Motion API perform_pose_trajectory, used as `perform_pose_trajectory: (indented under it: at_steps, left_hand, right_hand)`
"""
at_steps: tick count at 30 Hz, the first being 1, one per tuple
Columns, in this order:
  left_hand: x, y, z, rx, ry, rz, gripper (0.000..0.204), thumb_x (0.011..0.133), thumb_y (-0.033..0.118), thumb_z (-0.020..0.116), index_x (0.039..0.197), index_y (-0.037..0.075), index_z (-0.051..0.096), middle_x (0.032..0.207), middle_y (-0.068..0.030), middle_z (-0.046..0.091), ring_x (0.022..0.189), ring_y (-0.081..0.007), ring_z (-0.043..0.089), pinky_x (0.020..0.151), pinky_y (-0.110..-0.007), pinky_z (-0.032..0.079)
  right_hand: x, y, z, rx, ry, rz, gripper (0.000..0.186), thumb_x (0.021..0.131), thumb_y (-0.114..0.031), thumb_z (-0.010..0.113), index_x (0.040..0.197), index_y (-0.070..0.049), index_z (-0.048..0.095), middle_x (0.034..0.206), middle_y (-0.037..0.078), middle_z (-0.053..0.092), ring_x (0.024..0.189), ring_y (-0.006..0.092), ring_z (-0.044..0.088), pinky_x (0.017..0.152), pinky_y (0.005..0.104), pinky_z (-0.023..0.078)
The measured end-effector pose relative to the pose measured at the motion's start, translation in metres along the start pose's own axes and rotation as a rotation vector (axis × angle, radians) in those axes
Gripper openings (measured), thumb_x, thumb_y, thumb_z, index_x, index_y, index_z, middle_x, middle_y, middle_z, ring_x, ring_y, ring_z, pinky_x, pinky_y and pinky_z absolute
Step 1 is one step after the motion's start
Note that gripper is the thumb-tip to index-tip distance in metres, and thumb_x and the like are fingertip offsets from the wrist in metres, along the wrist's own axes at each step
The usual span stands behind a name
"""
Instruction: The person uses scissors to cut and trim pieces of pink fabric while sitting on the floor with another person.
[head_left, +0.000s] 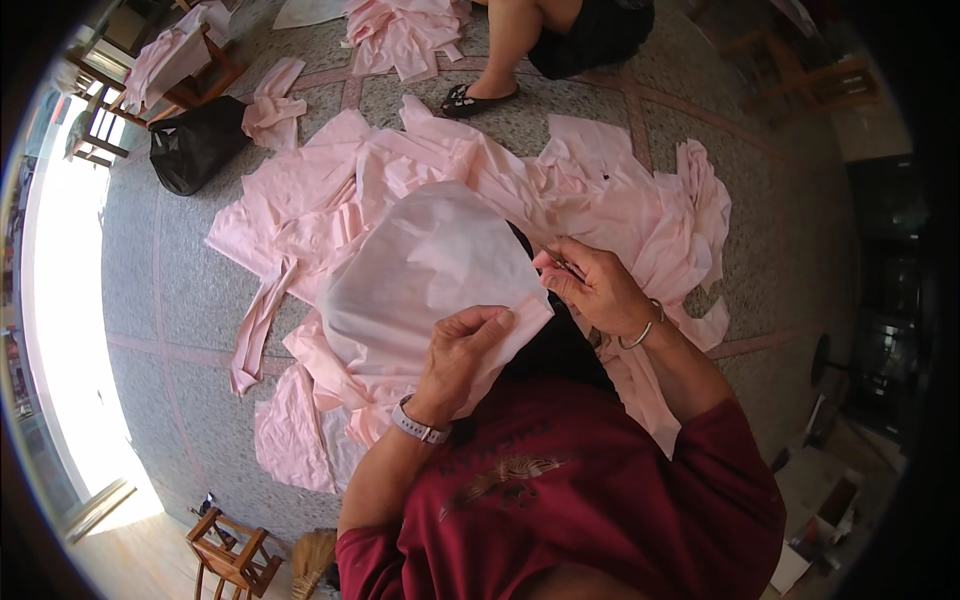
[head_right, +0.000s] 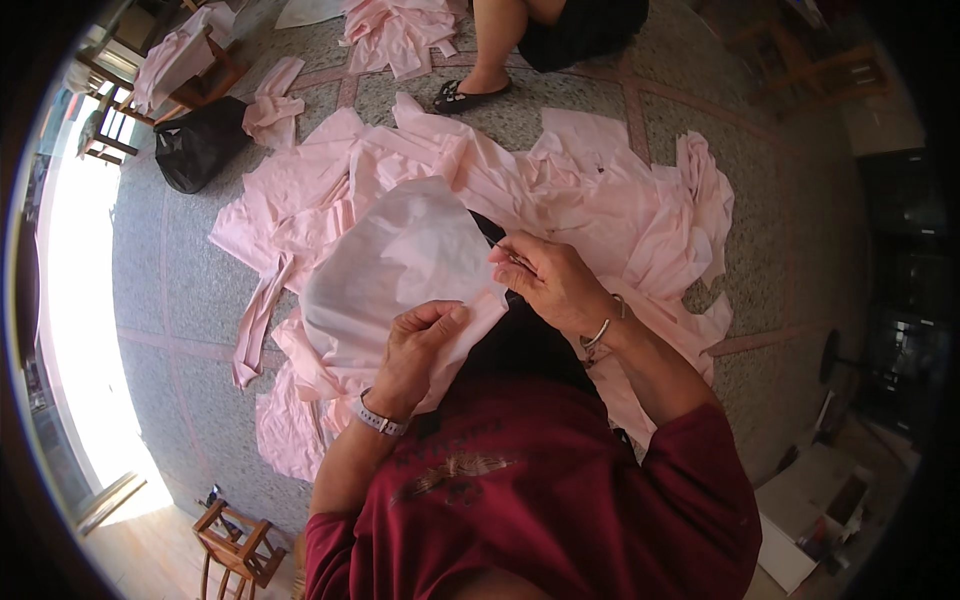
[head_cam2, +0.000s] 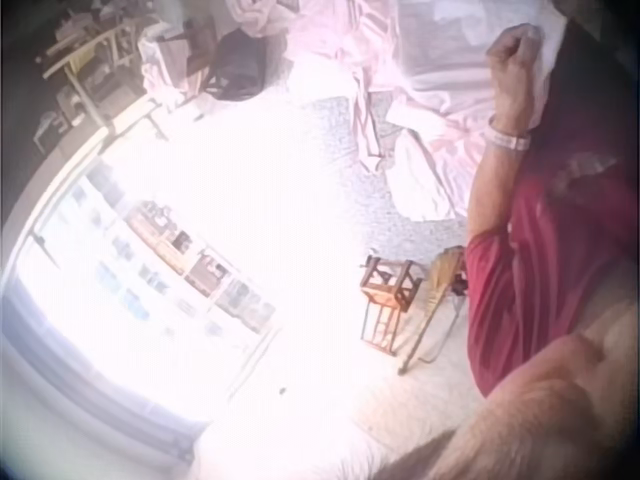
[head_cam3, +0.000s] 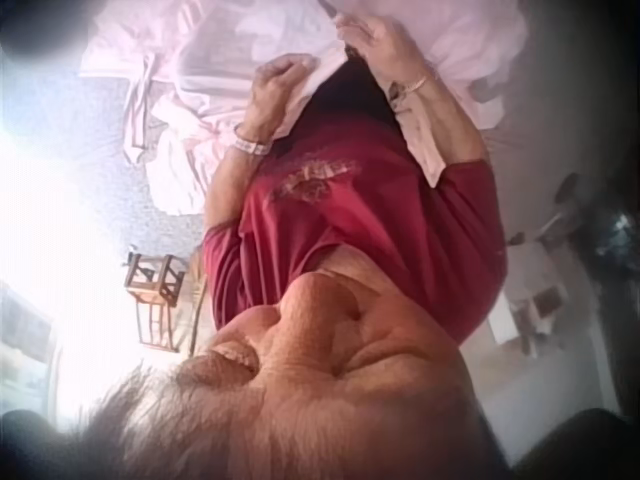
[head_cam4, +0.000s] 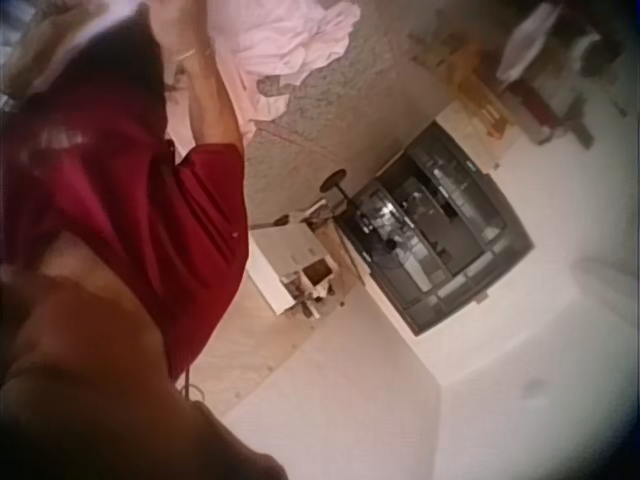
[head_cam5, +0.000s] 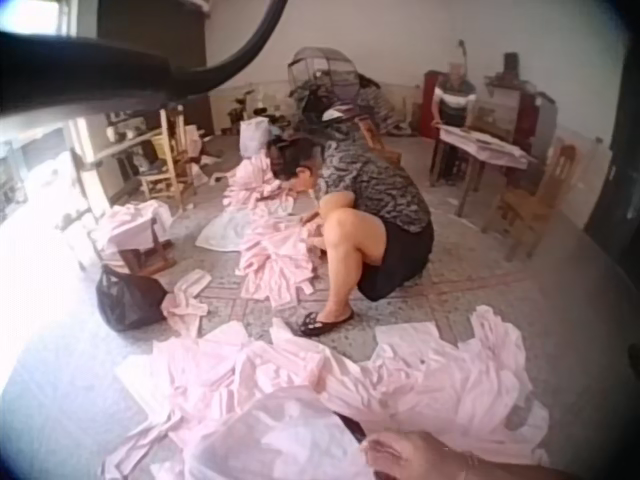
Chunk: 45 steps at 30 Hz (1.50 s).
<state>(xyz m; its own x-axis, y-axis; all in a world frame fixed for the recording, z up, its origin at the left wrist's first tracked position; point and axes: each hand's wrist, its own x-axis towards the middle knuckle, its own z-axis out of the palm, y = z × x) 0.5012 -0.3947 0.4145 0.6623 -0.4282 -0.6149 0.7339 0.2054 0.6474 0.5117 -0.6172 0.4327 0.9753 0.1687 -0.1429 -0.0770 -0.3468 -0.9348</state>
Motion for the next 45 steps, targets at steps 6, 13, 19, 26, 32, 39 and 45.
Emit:
perform_pose_trajectory:
  at_steps: [6, 13, 19, 26, 32, 39, 45]
  left_hand:
    - [0.0, -0.003, -0.004, -0.102, 0.019, 0.009, 0.018, 0.096, 0.017, 0.064, 0.102, 0.001, 0.071, 0.089, -0.0009, 0.068, 0.076, -0.0068, 0.06, 0.069, -0.023, 0.049]
    - [0.0, -0.003, -0.005, -0.28, -0.049, -0.015, 0.021, 0.097, 0.016, 0.061, 0.101, -0.003, 0.069, 0.093, -0.0079, 0.07, 0.082, -0.0136, 0.065, 0.076, -0.027, 0.053]
    - [0.0, -0.005, -0.006, -0.383, -0.047, -0.067, 0.02, 0.096, 0.015, 0.061, 0.1, -0.004, 0.068, 0.095, -0.0116, 0.071, 0.084, -0.0178, 0.067, 0.079, -0.029, 0.054]
    - [0.0, -0.006, -0.007, -0.424, -0.073, -0.072, 0.02, 0.096, 0.014, 0.06, 0.099, -0.004, 0.067, 0.097, -0.0134, 0.07, 0.088, -0.0201, 0.067, 0.082, -0.031, 0.054]
    - [0.0, -0.006, -0.007, -0.422, -0.064, -0.074, 0.021, 0.096, 0.014, 0.059, 0.099, -0.005, 0.067, 0.097, -0.0137, 0.07, 0.088, -0.0206, 0.068, 0.082, -0.031, 0.054]
    - [-0.001, -0.004, -0.006, -0.377, -0.017, -0.091, 0.019, 0.095, 0.015, 0.061, 0.097, -0.002, 0.069, 0.094, -0.0097, 0.07, 0.083, -0.0159, 0.066, 0.077, -0.028, 0.053]
    - [0.003, -0.016, -0.011, -0.371, -0.038, -0.052, 0.019, 0.096, 0.016, 0.062, 0.099, -0.001, 0.07, 0.092, -0.0067, 0.07, 0.08, -0.0127, 0.064, 0.073, -0.026, 0.051]
  right_hand:
    - [-0.018, -0.045, 0.001, 0.031, -0.184, -0.034, 0.033, 0.101, -0.028, 0.056, 0.116, 0.001, 0.061, 0.082, 0.007, 0.063, 0.065, 0.011, 0.056, 0.06, 0.0253, 0.046]
    - [-0.026, -0.029, 0.023, 0.191, -0.322, 0.395, 0.021, 0.103, -0.019, 0.048, 0.104, -0.002, 0.06, 0.065, 0.003, 0.062, 0.044, 0.0067, 0.049, 0.043, 0.0238, 0.041]
    - [-0.024, -0.03, 0.023, 0.16, -0.324, 0.399, 0.022, 0.1, -0.018, 0.05, 0.097, 0.0, 0.061, 0.063, 0.004, 0.063, 0.047, 0.0083, 0.05, 0.047, 0.0266, 0.042]
    - [-0.024, -0.028, 0.025, 0.168, -0.293, 0.358, 0.024, 0.1, -0.015, 0.048, 0.101, 0.004, 0.063, 0.063, 0.005, 0.064, 0.059, 0.0123, 0.057, 0.061, 0.0292, 0.047]
    - [-0.023, -0.029, 0.025, 0.176, -0.291, 0.359, 0.025, 0.1, -0.015, 0.047, 0.103, 0.005, 0.062, 0.063, 0.006, 0.064, 0.059, 0.0119, 0.057, 0.061, 0.0288, 0.047]
    - [-0.024, -0.025, 0.026, 0.212, -0.276, 0.341, 0.025, 0.1, -0.016, 0.048, 0.098, 0.004, 0.062, 0.062, 0.005, 0.063, 0.055, 0.0107, 0.054, 0.057, 0.0281, 0.045]
    - [-0.02, -0.02, 0.028, 0.31, -0.327, 0.365, 0.025, 0.101, -0.02, 0.049, 0.09, 0.001, 0.058, 0.062, 0.004, 0.062, 0.045, 0.006, 0.045, 0.044, 0.024, 0.037]
